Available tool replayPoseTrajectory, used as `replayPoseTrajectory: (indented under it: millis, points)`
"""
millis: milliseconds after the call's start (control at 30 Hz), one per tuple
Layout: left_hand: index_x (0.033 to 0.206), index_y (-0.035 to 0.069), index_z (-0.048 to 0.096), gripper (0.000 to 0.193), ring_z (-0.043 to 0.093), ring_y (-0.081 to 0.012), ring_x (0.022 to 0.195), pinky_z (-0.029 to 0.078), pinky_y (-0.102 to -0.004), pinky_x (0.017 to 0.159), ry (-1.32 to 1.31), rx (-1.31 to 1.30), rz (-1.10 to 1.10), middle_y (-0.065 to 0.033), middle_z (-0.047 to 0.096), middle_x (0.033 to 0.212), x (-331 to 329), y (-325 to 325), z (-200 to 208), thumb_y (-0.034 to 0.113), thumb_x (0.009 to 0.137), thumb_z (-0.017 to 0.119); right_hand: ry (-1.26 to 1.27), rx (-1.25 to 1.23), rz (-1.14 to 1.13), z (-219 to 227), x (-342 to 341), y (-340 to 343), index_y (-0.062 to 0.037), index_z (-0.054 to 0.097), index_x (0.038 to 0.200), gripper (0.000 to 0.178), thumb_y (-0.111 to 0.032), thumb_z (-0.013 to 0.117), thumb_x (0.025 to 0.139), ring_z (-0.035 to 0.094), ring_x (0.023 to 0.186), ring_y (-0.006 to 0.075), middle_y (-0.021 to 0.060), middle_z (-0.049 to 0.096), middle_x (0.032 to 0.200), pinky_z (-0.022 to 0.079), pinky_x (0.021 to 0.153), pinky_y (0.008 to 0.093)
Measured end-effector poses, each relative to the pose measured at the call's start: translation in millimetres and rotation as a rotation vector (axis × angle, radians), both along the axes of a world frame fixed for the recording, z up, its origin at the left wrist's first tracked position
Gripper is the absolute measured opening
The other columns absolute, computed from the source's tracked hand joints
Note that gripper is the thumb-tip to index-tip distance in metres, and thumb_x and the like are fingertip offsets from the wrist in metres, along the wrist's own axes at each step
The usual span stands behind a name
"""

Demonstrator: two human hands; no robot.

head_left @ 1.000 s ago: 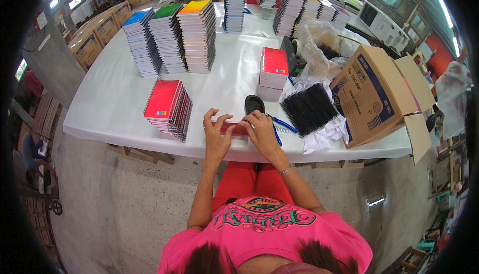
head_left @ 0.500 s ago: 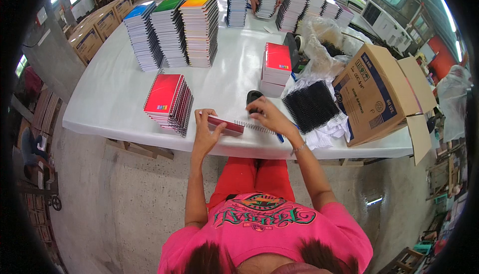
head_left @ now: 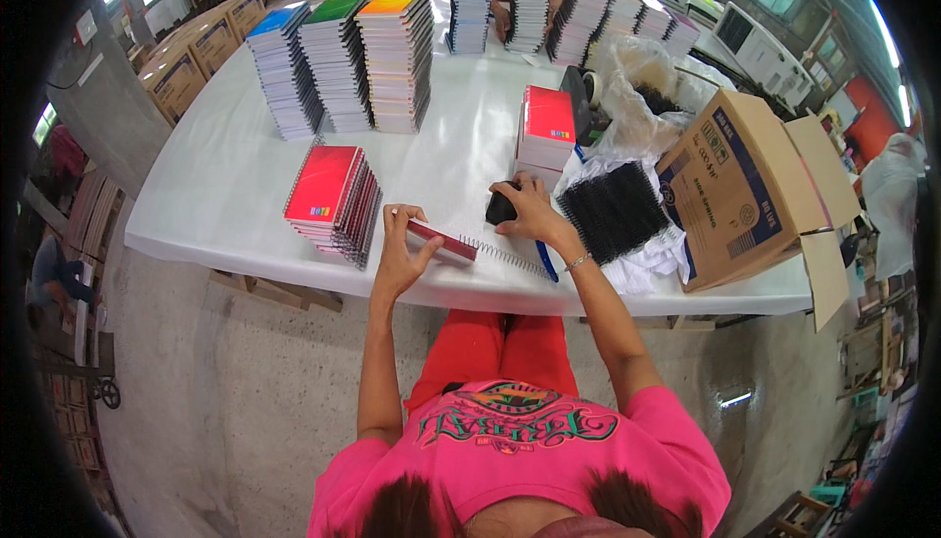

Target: The person assembles spiral-bound notebooks by inserting black plastic spiral coils into the punched holes of red notebook covers. They use pliers to secure the coils and place the finished notebooks into a stack on the table.

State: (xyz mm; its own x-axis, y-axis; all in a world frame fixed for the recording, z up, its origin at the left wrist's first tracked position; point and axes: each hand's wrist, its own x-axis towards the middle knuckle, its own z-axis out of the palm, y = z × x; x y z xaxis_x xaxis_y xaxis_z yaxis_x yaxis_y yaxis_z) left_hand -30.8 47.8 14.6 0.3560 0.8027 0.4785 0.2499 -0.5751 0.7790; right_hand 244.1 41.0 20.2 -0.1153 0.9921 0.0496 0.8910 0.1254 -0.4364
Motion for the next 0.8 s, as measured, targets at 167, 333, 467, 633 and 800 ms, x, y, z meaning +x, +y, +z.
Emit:
replayPoseTrajectory:
  millis: [167, 333, 467, 633, 800]
  points:
    - [0.107, 0.005, 0.047, 0.043, 0.041, -0.0265, 0.107, 0.033, -0.0369, 0.099, -0.002, -0.029, -0.028, -0.0111, 0.039, 0.107, 0.3, 0.9, 1.7, 0.019, 0.078, 0.074, 0.064, 0.014, 0.065, -17.7, 4.1, -8.1, -0.0132, 0.047, 0.140, 0.081, -0.027, 0.083, 0.069, 0.035, 0.128, 0.0509, 0.0294, 0.033, 0.142, 0.034, 0.110, 0.0505]
    - [0.108, 0.006, 0.047, 0.043, 0.042, -0.0255, 0.106, 0.034, -0.0370, 0.098, 0.007, -0.078, -0.052, -0.0099, 0.038, 0.106, 2.2, 0.0, -3.9, 0.020, 0.078, 0.075, 0.046, 0.021, 0.108, -18.8, 2.1, -23.0, -0.0145, 0.041, 0.146, 0.088, -0.031, 0.083, 0.071, 0.033, 0.132, 0.0510, 0.0302, 0.028, 0.148, 0.033, 0.112, 0.0509]
    - [0.109, 0.006, 0.049, 0.043, 0.045, -0.0265, 0.104, 0.038, -0.0374, 0.094, 0.006, -0.059, -0.060, -0.0104, 0.038, 0.106, 8.7, 0.1, -7.5, 0.021, 0.078, 0.076, 0.139, -0.035, 0.027, -4.9, 0.9, -28.5, -0.0145, 0.041, 0.147, 0.092, -0.036, 0.085, 0.069, 0.035, 0.133, 0.0428, 0.0253, 0.032, 0.148, 0.036, 0.109, 0.0453]
    - [0.109, 0.006, 0.049, 0.046, 0.044, -0.0272, 0.107, 0.037, -0.0382, 0.097, -0.015, -0.084, -0.065, -0.0108, 0.039, 0.107, 9.3, -0.4, -14.8, 0.022, 0.077, 0.077, 0.968, -0.300, 0.168, 27.8, -5.0, -55.4, -0.0098, 0.040, 0.149, 0.093, -0.043, 0.083, 0.073, 0.044, 0.128, 0.0282, 0.0198, 0.041, 0.146, 0.036, 0.109, 0.0356]
    - [0.109, 0.007, 0.048, 0.049, 0.043, -0.0256, 0.107, 0.035, -0.0357, 0.097, -0.021, -0.045, -0.089, -0.0092, 0.039, 0.108, 13.1, -1.3, -15.9, 0.026, 0.076, 0.079, 1.363, -0.422, 0.372, 18.8, 5.1, -70.9, -0.0051, 0.039, 0.149, 0.100, -0.057, 0.079, 0.073, 0.049, 0.126, 0.0217, 0.0140, 0.044, 0.145, 0.037, 0.108, 0.0325]
